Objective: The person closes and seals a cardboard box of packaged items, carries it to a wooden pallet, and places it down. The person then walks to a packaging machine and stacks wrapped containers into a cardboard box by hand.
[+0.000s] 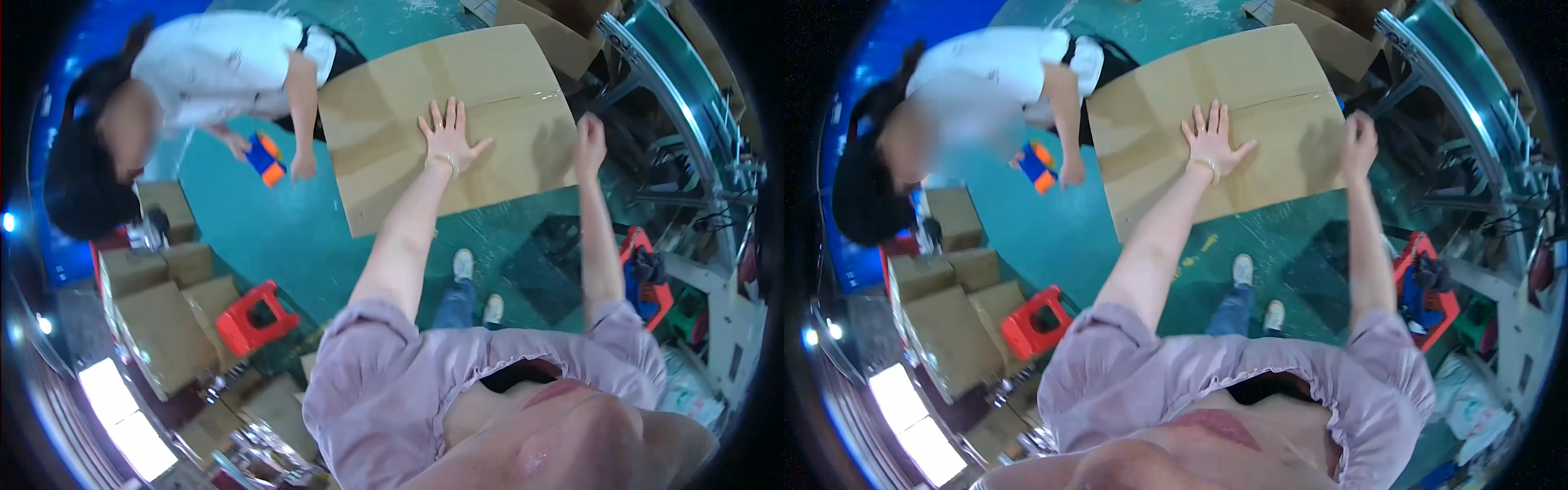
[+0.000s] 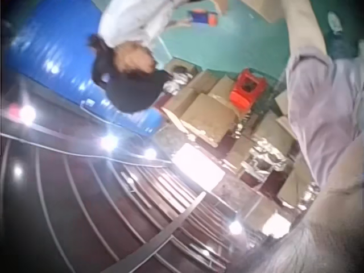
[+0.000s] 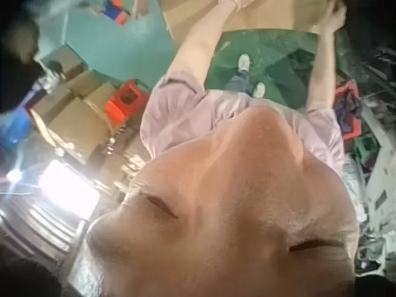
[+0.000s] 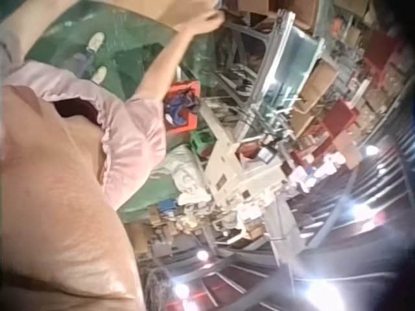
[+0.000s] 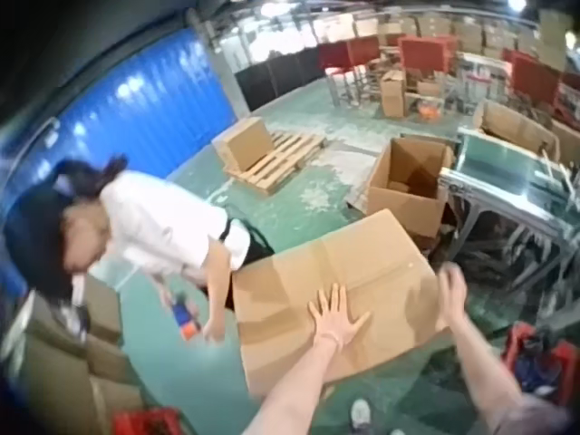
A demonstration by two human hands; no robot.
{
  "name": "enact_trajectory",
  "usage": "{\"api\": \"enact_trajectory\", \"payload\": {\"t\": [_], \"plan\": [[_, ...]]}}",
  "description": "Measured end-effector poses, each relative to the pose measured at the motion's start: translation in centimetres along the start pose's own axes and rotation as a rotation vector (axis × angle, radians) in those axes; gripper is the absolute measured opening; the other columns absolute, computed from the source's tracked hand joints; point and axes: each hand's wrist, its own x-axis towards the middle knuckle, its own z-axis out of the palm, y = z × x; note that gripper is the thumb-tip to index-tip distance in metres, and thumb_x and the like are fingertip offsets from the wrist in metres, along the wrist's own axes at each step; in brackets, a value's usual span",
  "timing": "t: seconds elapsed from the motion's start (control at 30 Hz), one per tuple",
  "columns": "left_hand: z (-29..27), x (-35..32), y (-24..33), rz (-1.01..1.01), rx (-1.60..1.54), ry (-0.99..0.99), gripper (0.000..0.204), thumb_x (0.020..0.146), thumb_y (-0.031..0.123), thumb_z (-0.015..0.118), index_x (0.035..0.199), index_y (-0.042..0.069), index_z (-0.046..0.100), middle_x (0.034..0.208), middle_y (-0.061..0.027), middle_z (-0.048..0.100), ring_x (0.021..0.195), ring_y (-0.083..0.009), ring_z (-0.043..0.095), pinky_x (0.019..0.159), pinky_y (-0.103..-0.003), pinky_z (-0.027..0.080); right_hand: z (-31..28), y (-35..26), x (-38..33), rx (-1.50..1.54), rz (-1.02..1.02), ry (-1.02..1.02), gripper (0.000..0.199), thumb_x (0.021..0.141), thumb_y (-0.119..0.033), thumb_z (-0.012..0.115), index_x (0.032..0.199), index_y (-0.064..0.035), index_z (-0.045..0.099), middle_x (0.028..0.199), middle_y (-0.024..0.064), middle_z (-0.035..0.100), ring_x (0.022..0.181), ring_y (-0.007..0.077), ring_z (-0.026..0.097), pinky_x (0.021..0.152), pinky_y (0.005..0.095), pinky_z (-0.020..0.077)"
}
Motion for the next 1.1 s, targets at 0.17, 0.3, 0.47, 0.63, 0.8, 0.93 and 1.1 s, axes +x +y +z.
{"api": "enact_trajectory", "payload": {"t": [0.17,0.3,0.47,0.63,0.8,0.93,1.1], "plan": [[-1.0,0.2,-1.4,-0.018,-0.114,-0.145,0.094,0.076,0.070,0.035,0.141,0.007,0.008,0.148,-0.0102,0.003,0.134,-0.0363,-0.003,0.103,-0.059,0.001,-7.3,-5.9,-21.9,0.084,0.158,-0.654,0.045,0.081,-0.020,0.061,0.119,0.0001,0.048,0.120,0.0164,0.051,0.116,0.0264,0.046,0.097,0.0340,0.0343],[-3.6,-5.3,2.0,-0.009,-0.766,-0.140,0.096,0.072,0.075,0.033,0.141,0.011,0.013,0.146,-0.0132,0.010,0.133,-0.0376,0.005,0.103,-0.058,0.006,-18.7,-4.2,-29.5,-0.170,0.262,-0.720,0.047,0.081,-0.028,0.061,0.120,-0.0049,0.049,0.116,0.0153,0.054,0.102,0.0268,0.056,0.087,0.0342,0.0430],[-11.0,-18.6,5.3,0.237,-2.918,-0.616,0.101,0.064,0.084,0.029,0.140,0.018,0.020,0.144,-0.0176,0.018,0.129,-0.0474,0.013,0.102,-0.059,0.014,-30.3,-2.4,-29.2,0.072,0.472,-0.684,0.049,0.088,-0.036,0.050,0.123,-0.0018,0.046,0.115,0.0096,0.053,0.102,0.0157,0.051,0.088,0.0274,0.0398],[-15.5,-24.3,7.1,0.297,-2.890,-0.603,0.102,0.060,0.088,0.025,0.140,0.025,0.020,0.143,-0.0194,0.017,0.124,-0.0563,0.014,0.099,-0.063,0.019,-33.0,-12.0,-22.7,1.611,0.746,-0.798,0.086,0.079,-0.069,0.030,0.138,-0.0069,0.020,0.139,0.0217,0.024,0.127,0.0419,0.025,0.100,0.0586,0.0225],[-16.0,-27.8,7.9,0.274,-2.773,-0.575,0.101,0.058,0.080,0.049,0.139,0.024,0.024,0.145,-0.0176,0.009,0.127,-0.0526,0.005,0.102,-0.062,0.014,-31.0,-13.9,-18.1,1.827,0.554,-0.473,0.100,0.071,-0.076,0.036,0.141,-0.0144,0.001,0.146,0.0178,-0.003,0.130,0.0486,0.002,0.099,0.0680,0.0029],[-15.2,-30.8,7.3,0.110,-2.671,-0.501,0.103,0.057,0.080,0.051,0.138,0.022,0.024,0.145,-0.0175,0.013,0.128,-0.0502,0.011,0.101,-0.060,0.018,-30.0,-11.7,-16.5,1.837,0.416,-0.527,0.095,0.073,-0.076,0.030,0.141,-0.0148,0.007,0.146,0.0170,0.002,0.130,0.0476,0.005,0.099,0.0676,0.0043],[-11.3,-37.8,1.7,-0.137,-2.610,-0.421,0.099,0.063,0.077,0.048,0.138,0.018,0.022,0.143,-0.0162,0.020,0.127,-0.0484,0.019,0.099,-0.058,0.024,-28.7,-10.2,-19.3,1.819,0.721,-0.764,0.075,0.084,-0.058,0.039,0.138,-0.0085,0.023,0.139,0.0182,0.026,0.127,0.0325,0.028,0.100,0.0531,0.0263]]}}
